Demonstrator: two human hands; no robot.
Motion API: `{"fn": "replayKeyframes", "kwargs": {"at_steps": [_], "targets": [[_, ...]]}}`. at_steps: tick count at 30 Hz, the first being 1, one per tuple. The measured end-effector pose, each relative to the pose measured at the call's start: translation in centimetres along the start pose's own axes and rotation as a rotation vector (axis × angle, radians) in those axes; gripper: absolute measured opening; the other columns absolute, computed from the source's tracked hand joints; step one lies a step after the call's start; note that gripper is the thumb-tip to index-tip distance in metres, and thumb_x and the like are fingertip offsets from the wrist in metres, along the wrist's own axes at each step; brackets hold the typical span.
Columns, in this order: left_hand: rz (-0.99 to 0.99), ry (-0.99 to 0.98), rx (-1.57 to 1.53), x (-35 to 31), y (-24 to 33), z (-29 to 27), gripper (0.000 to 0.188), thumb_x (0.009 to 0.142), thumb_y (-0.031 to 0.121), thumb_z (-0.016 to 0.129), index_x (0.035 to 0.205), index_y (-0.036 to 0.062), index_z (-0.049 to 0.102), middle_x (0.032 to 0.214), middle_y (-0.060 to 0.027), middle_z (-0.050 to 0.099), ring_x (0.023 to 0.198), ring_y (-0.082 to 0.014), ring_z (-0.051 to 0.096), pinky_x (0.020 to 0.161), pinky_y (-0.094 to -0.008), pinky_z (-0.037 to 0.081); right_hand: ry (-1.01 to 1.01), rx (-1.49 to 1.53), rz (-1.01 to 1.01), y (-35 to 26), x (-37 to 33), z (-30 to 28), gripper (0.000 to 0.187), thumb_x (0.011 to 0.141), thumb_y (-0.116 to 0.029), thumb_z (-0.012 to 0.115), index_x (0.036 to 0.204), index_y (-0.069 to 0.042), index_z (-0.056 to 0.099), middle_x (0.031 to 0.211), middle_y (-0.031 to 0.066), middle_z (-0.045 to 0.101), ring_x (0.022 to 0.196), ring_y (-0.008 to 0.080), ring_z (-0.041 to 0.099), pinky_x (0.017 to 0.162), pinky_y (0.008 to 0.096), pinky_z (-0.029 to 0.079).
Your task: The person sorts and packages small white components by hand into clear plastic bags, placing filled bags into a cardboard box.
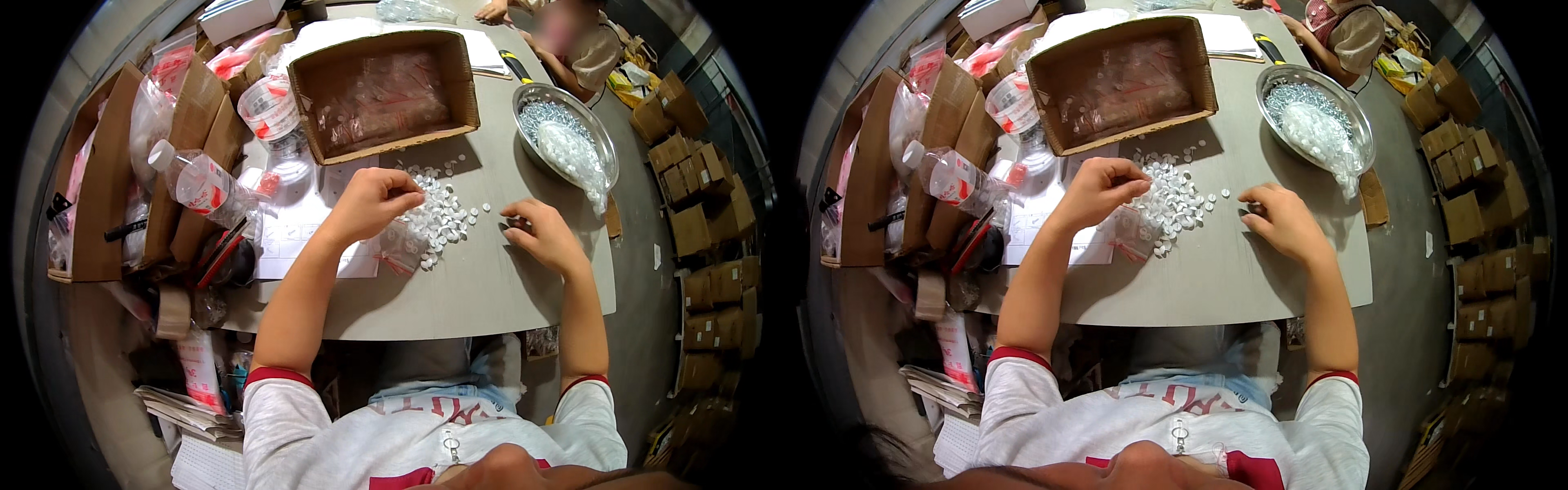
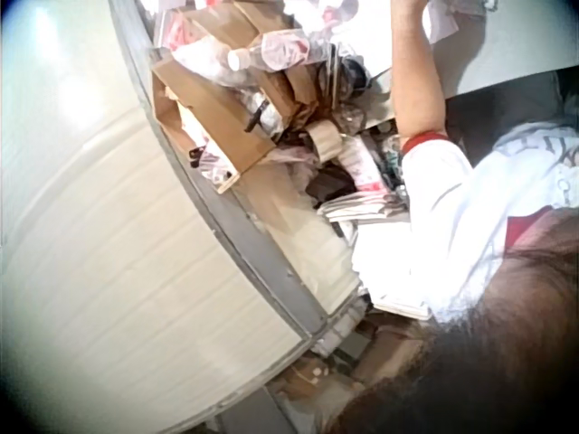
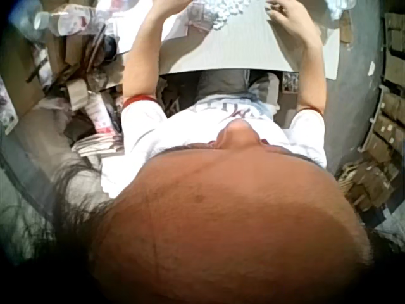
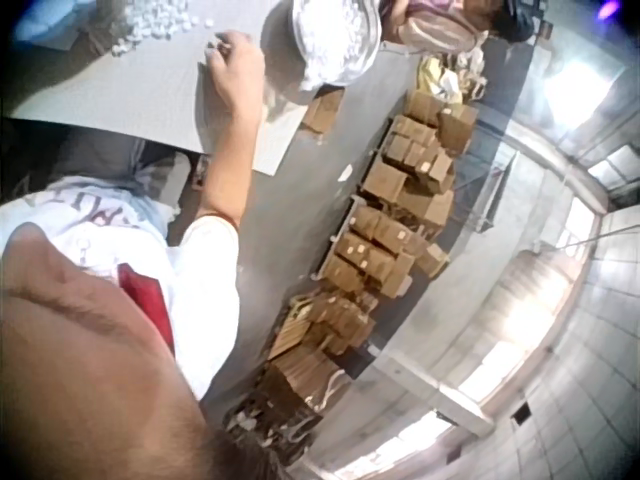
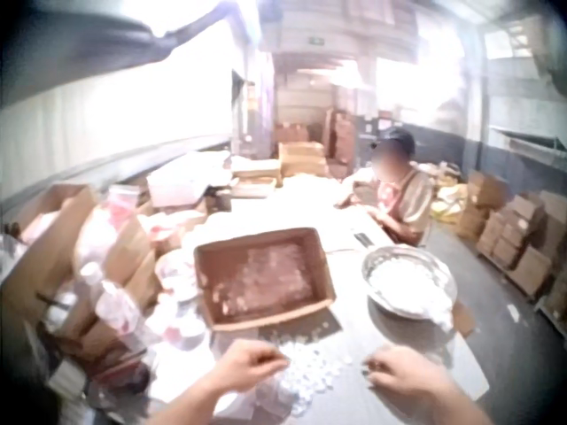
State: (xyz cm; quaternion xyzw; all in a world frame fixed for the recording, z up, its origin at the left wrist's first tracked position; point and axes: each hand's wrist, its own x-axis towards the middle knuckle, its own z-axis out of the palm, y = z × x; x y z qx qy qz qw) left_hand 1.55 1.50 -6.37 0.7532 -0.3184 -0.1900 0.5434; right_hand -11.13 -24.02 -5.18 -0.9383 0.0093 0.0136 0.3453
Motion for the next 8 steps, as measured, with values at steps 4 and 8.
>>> {"fn": "replayKeyframes", "kwargs": {"at_steps": [4,8], "targets": [[0.018,0.063,0.008,0.1,0.6,1.0,0.016,0.078,0.013,0.067,0.075,-0.0026,0.063,0.061,0.0016,0.056,0.055,-0.0028,0.046,0.050,-0.0191,0.039,-0.093,-0.140,-0.070,-0.9,2.6,0.3,0.036,0.069,-0.008,0.065,0.104,-0.004,0.057,0.098,0.0142,0.056,0.088,0.0277,0.056,0.080,0.0346,0.045],[0.034,0.082,-0.082,-0.2,0.8,1.5,0.016,0.079,0.013,0.067,0.074,-0.0014,0.064,0.060,0.0013,0.057,0.056,-0.0028,0.047,0.050,-0.0191,0.039,-0.130,-0.106,-0.164,-1.4,3.7,1.4,0.041,0.067,-0.011,0.067,0.106,-0.005,0.056,0.104,0.0151,0.054,0.097,0.0299,0.053,0.084,0.0350,0.044]]}}
